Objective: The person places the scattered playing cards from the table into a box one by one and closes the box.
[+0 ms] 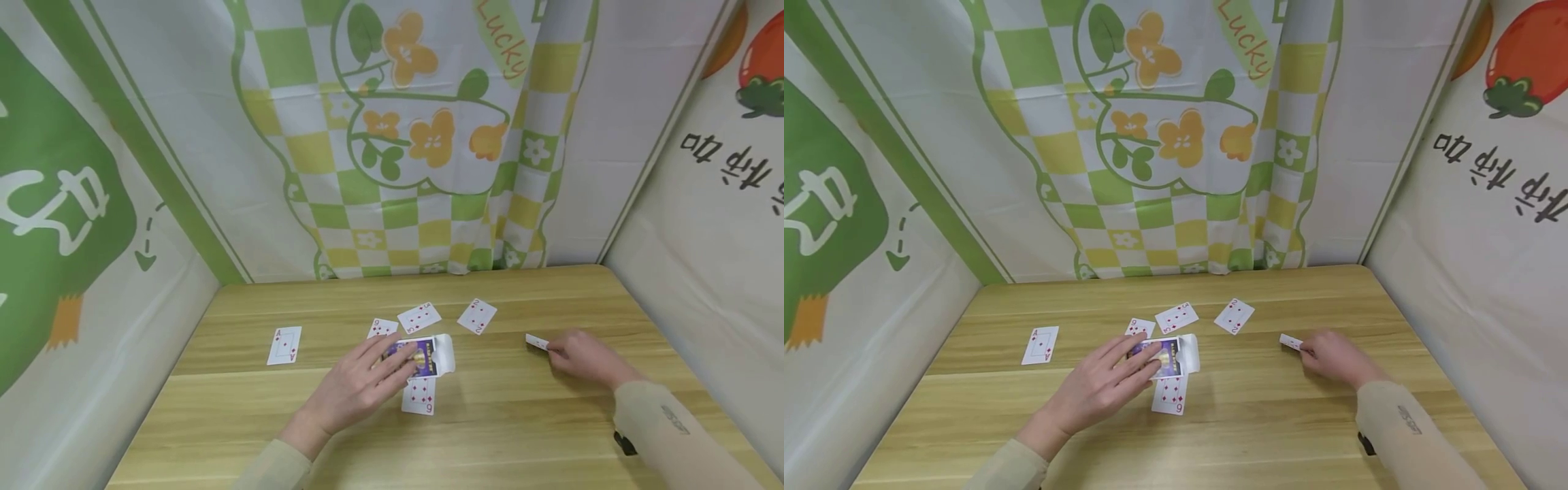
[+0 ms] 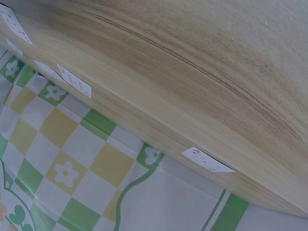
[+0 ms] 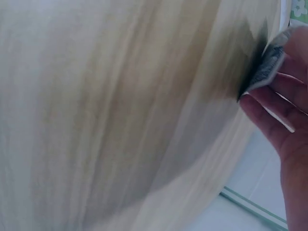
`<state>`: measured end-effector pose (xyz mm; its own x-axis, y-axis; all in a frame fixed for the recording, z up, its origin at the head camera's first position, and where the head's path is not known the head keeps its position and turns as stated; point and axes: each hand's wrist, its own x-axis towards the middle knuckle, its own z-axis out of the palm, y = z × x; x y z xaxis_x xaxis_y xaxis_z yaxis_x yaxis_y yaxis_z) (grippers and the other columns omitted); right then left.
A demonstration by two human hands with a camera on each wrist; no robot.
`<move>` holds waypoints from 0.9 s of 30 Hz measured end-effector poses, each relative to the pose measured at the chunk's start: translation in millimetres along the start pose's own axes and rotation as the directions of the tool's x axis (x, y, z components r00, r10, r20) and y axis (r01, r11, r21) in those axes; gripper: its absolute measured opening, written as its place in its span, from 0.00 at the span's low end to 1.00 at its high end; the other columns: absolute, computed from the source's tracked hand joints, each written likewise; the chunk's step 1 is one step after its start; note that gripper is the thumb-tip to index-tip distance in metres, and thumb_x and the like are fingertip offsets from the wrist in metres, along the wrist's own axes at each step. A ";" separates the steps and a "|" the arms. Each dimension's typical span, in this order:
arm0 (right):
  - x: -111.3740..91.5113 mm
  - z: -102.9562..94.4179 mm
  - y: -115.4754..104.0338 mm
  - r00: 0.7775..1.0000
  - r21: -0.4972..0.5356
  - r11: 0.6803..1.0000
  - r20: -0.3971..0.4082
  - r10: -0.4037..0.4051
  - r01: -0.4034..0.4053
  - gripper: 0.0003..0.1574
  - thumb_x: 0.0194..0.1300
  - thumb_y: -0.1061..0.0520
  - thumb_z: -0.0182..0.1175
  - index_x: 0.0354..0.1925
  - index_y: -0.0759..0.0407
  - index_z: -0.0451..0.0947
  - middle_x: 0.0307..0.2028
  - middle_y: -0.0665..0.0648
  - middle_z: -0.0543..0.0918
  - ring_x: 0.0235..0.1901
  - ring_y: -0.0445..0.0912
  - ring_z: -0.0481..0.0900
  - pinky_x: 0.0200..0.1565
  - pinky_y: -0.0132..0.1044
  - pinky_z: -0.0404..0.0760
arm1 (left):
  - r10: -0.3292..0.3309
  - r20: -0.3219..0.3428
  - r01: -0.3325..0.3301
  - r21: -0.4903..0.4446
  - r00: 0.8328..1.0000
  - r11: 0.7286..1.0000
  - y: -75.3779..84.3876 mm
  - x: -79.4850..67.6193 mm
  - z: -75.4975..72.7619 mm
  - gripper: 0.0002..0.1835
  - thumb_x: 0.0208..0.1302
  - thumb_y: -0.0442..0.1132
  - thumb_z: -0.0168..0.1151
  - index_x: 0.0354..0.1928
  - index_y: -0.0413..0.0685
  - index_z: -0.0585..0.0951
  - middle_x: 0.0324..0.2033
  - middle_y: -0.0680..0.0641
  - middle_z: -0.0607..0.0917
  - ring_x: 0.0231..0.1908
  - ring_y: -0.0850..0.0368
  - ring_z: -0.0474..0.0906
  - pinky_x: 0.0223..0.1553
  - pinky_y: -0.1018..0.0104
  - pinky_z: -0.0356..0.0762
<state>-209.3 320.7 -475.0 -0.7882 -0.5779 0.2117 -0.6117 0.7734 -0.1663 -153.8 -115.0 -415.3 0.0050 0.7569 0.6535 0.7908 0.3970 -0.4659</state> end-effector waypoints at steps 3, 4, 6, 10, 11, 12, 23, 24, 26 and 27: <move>-1.9 0.9 -0.3 0.999 0.000 1.000 -0.024 0.022 -0.022 0.06 0.56 0.63 0.58 0.27 0.55 0.80 0.24 0.44 0.78 0.24 0.37 0.72 0.26 0.36 0.76 | -0.002 0.000 0.002 0.000 1.000 1.000 0.0 -0.5 0.1 0.15 0.66 0.37 0.49 0.48 0.43 0.81 0.54 0.41 0.78 0.56 0.39 0.71 0.55 0.50 0.73; -2.4 1.2 -0.4 0.999 0.000 1.000 -0.025 0.030 -0.030 0.06 0.57 0.63 0.57 0.26 0.54 0.80 0.23 0.43 0.77 0.24 0.37 0.72 0.26 0.35 0.75 | -0.002 0.001 0.002 -0.001 1.000 1.000 0.0 -0.5 0.0 0.15 0.66 0.37 0.49 0.49 0.43 0.81 0.54 0.41 0.78 0.56 0.40 0.71 0.55 0.50 0.73; -2.9 2.0 -0.3 0.999 -0.004 0.999 -0.032 0.044 -0.044 0.07 0.58 0.63 0.58 0.27 0.53 0.79 0.23 0.42 0.77 0.24 0.36 0.70 0.26 0.35 0.74 | -0.003 0.000 0.003 -0.003 1.000 1.000 -0.2 -0.2 -0.3 0.15 0.66 0.37 0.49 0.48 0.43 0.81 0.54 0.41 0.78 0.56 0.40 0.71 0.54 0.50 0.74; -3.4 3.7 -0.2 0.997 -0.030 0.999 -0.065 0.035 -0.037 0.05 0.57 0.63 0.59 0.30 0.56 0.81 0.25 0.45 0.79 0.26 0.38 0.74 0.27 0.37 0.77 | -0.002 -0.004 0.002 -0.005 1.000 1.000 -0.6 1.0 -1.3 0.14 0.66 0.38 0.50 0.48 0.43 0.82 0.53 0.41 0.79 0.56 0.40 0.71 0.53 0.50 0.75; -3.4 4.1 -0.2 0.997 -0.040 0.999 -0.076 0.033 -0.036 0.05 0.56 0.63 0.59 0.31 0.57 0.81 0.26 0.46 0.80 0.26 0.39 0.75 0.27 0.38 0.79 | -0.001 -0.006 0.001 -0.005 1.000 1.000 -0.7 1.3 -1.6 0.14 0.66 0.38 0.51 0.47 0.43 0.82 0.53 0.40 0.79 0.56 0.39 0.71 0.53 0.50 0.75; -3.5 4.9 -0.1 0.996 -0.052 0.998 -0.084 0.031 -0.035 0.06 0.56 0.64 0.58 0.32 0.58 0.82 0.26 0.48 0.81 0.27 0.41 0.77 0.29 0.39 0.80 | 0.000 -0.007 0.000 -0.006 1.000 1.000 -0.8 1.6 -1.8 0.14 0.66 0.38 0.51 0.47 0.43 0.82 0.53 0.40 0.79 0.55 0.39 0.71 0.53 0.51 0.75; -11.5 7.7 -0.3 0.990 -0.007 0.990 0.013 0.140 -0.140 0.14 0.53 0.63 0.62 0.41 0.56 0.79 0.37 0.53 0.83 0.36 0.49 0.80 0.39 0.48 0.82 | 0.002 -0.005 -0.002 -0.008 1.000 1.000 -1.3 1.5 -2.2 0.14 0.65 0.39 0.52 0.47 0.43 0.82 0.52 0.40 0.79 0.55 0.39 0.71 0.52 0.51 0.76; -12.3 8.2 0.0 0.988 0.002 0.988 0.027 0.155 -0.155 0.14 0.52 0.63 0.62 0.41 0.55 0.78 0.36 0.52 0.83 0.35 0.48 0.80 0.38 0.48 0.82 | 0.000 -0.004 0.000 -0.009 1.000 1.000 -1.2 1.3 -2.0 0.14 0.65 0.39 0.52 0.47 0.43 0.82 0.52 0.40 0.79 0.55 0.39 0.71 0.52 0.51 0.76; -13.0 8.6 0.6 0.983 0.021 0.984 0.052 0.175 -0.176 0.14 0.52 0.63 0.61 0.39 0.53 0.75 0.33 0.49 0.81 0.31 0.43 0.78 0.34 0.44 0.81 | -0.002 -0.002 0.002 -0.009 1.000 1.000 -1.0 0.9 -1.6 0.14 0.65 0.39 0.52 0.47 0.43 0.82 0.53 0.40 0.79 0.55 0.40 0.71 0.52 0.51 0.76; -13.2 9.1 1.0 0.982 0.024 0.983 0.056 0.178 -0.180 0.14 0.52 0.64 0.60 0.38 0.52 0.74 0.31 0.48 0.80 0.29 0.41 0.76 0.31 0.42 0.80 | -0.004 -0.001 0.004 -0.011 1.000 1.000 -0.9 0.6 -1.4 0.14 0.65 0.39 0.51 0.47 0.43 0.82 0.53 0.41 0.79 0.55 0.40 0.71 0.52 0.51 0.76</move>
<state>-200.1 326.7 -486.8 -0.8870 -0.4447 0.1240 -0.4616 0.8581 -0.2250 -153.7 -115.6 -413.7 0.0025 0.7550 0.6558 0.7975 0.3942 -0.4568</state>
